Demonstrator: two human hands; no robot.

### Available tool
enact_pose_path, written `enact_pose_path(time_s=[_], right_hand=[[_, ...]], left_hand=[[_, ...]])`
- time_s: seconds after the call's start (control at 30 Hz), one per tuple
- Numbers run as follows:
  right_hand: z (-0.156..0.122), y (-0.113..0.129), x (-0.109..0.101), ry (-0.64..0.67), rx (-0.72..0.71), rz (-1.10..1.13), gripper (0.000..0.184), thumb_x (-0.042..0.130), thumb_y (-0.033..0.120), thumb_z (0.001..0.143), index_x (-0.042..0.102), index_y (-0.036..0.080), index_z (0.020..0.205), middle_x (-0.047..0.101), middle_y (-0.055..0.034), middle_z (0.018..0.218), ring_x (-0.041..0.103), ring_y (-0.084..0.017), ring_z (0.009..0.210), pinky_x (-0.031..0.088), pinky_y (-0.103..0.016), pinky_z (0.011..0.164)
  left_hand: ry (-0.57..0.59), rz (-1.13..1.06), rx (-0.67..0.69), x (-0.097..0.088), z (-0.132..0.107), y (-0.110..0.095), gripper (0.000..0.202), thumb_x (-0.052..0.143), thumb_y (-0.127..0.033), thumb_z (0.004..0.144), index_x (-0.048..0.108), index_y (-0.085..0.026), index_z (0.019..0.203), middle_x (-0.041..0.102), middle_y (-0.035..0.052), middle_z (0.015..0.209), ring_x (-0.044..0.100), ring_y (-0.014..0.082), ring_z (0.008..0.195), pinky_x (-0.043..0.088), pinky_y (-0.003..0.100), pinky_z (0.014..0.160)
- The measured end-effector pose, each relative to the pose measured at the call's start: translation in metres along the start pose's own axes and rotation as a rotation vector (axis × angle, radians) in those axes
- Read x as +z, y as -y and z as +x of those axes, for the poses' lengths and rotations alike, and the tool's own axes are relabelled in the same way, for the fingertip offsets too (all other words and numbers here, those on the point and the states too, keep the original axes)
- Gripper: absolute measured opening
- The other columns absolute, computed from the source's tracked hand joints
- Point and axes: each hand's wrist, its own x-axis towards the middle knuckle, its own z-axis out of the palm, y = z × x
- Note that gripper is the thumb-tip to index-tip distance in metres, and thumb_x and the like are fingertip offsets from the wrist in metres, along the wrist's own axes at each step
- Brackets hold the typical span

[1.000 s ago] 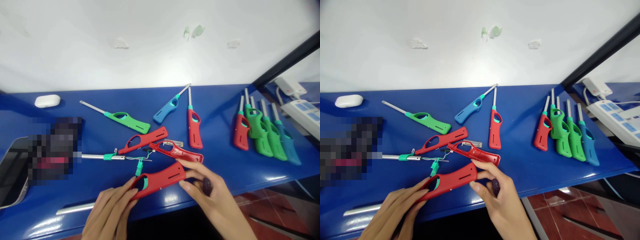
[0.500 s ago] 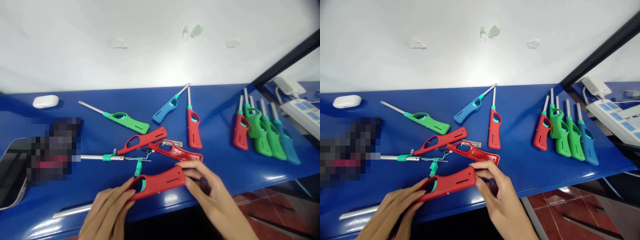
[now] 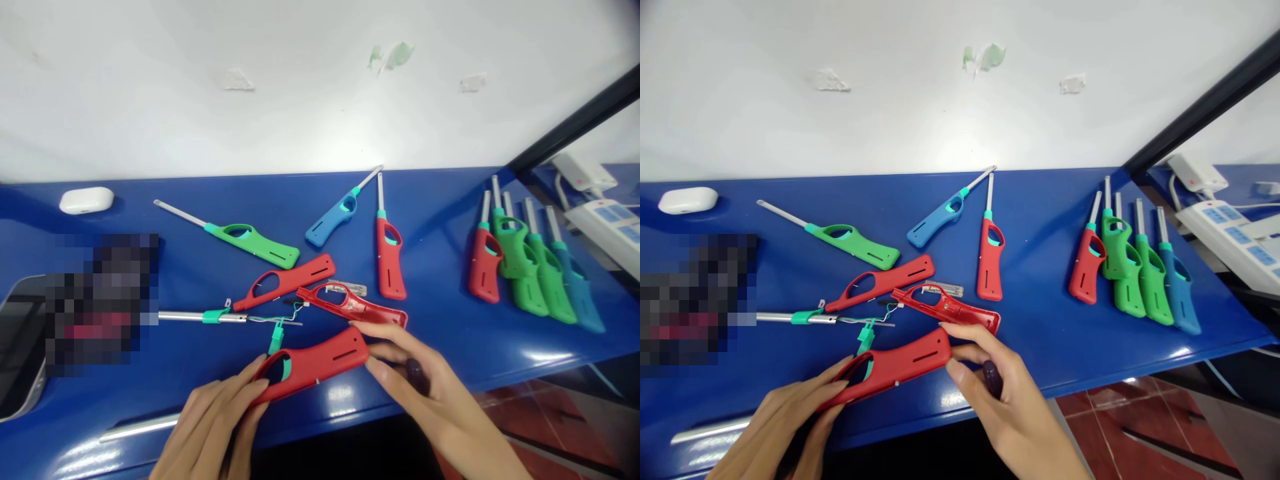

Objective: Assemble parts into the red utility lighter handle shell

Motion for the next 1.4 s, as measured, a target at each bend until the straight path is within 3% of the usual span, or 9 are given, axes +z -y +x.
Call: enact_pose_path(time_s=[0.2, 0.5, 0.7, 0.8, 0.97, 1.13, 1.23, 1.4], right_hand=[[0.002, 0.001, -0.001, 0.001, 0.010, 0.000, 0.035, 0.063, 0.048, 0.106, 0.062, 0.035, 0.139, 0.068, -0.0019, 0.133, 0.063, -0.023, 0.120, 0.042, -0.036, 0.103], [0.001, -0.002, -0.001, -0.018, 0.001, -0.079, 0.026, 0.060, 0.050, 0.105, 0.063, 0.035, 0.126, 0.070, -0.0005, 0.119, 0.063, -0.025, 0.113, 0.044, -0.038, 0.096], [-0.009, -0.015, -0.005, -0.049, 0.086, -0.236, 0.046, 0.058, 0.062, 0.103, 0.051, 0.051, 0.147, 0.055, 0.0040, 0.150, 0.047, -0.030, 0.140, 0.039, -0.048, 0.115], [-0.007, -0.014, -0.010, -0.041, 0.088, -0.213, 0.040, 0.059, 0.061, 0.103, 0.059, 0.050, 0.141, 0.061, 0.0039, 0.144, 0.052, -0.030, 0.135, 0.038, -0.051, 0.116], [0.000, -0.005, -0.010, -0.014, -0.029, -0.147, 0.023, 0.057, 0.053, 0.106, 0.070, 0.041, 0.122, 0.068, 0.0031, 0.130, 0.058, -0.026, 0.126, 0.045, -0.040, 0.108], [0.002, -0.005, -0.006, -0.043, -0.029, -0.153, 0.023, 0.058, 0.053, 0.107, 0.070, 0.043, 0.124, 0.068, 0.0060, 0.132, 0.057, -0.022, 0.129, 0.045, -0.032, 0.109], [0.003, -0.005, -0.004, -0.054, -0.022, -0.181, 0.022, 0.059, 0.051, 0.107, 0.072, 0.042, 0.122, 0.070, 0.0069, 0.128, 0.060, -0.021, 0.124, 0.044, -0.032, 0.109], [0.003, 0.000, -0.002, -0.036, -0.042, -0.167, 0.023, 0.059, 0.049, 0.105, 0.074, 0.036, 0.117, 0.075, 0.0038, 0.113, 0.068, -0.022, 0.102, 0.053, -0.031, 0.089]], left_hand=[[-0.021, -0.015, -0.001, 0.001, 0.000, -0.001, 0.016, 0.060, -0.011, 0.102, 0.070, -0.016, 0.113, 0.078, 0.0064, 0.115, 0.071, 0.0137, 0.098, 0.051, 0.025, 0.094], [-0.043, -0.013, -0.005, 0.005, -0.009, 0.003, 0.017, 0.056, -0.011, 0.104, 0.070, -0.015, 0.111, 0.077, 0.0100, 0.116, 0.070, 0.0144, 0.098, 0.051, 0.026, 0.091], [-0.042, -0.015, -0.080, 0.005, -0.011, 0.002, 0.021, 0.053, -0.012, 0.103, 0.071, -0.019, 0.111, 0.078, 0.0047, 0.116, 0.071, 0.0143, 0.098, 0.056, 0.023, 0.087], [-0.033, -0.004, -0.098, 0.004, -0.010, 0.002, 0.020, 0.053, -0.016, 0.103, 0.072, -0.021, 0.108, 0.079, 0.0030, 0.114, 0.073, 0.0145, 0.096, 0.058, 0.023, 0.082], [-0.048, 0.035, -0.014, 0.004, -0.006, 0.003, 0.019, 0.052, -0.018, 0.105, 0.071, -0.019, 0.107, 0.080, 0.0036, 0.110, 0.073, 0.0142, 0.091, 0.056, 0.023, 0.084], [-0.030, 0.035, -0.016, 0.006, -0.005, 0.003, 0.019, 0.052, -0.015, 0.105, 0.070, -0.018, 0.109, 0.079, 0.0061, 0.114, 0.072, 0.0142, 0.096, 0.054, 0.024, 0.090], [-0.011, 0.072, 0.002, 0.002, -0.006, 0.008, 0.019, 0.051, -0.016, 0.105, 0.069, -0.020, 0.107, 0.080, 0.0045, 0.111, 0.073, 0.0145, 0.092, 0.056, 0.025, 0.084], [0.076, 0.066, 0.062, -0.009, -0.002, 0.014, 0.020, 0.053, -0.015, 0.102, 0.067, -0.020, 0.114, 0.080, 0.0035, 0.114, 0.075, 0.0149, 0.091, 0.058, 0.025, 0.082]])
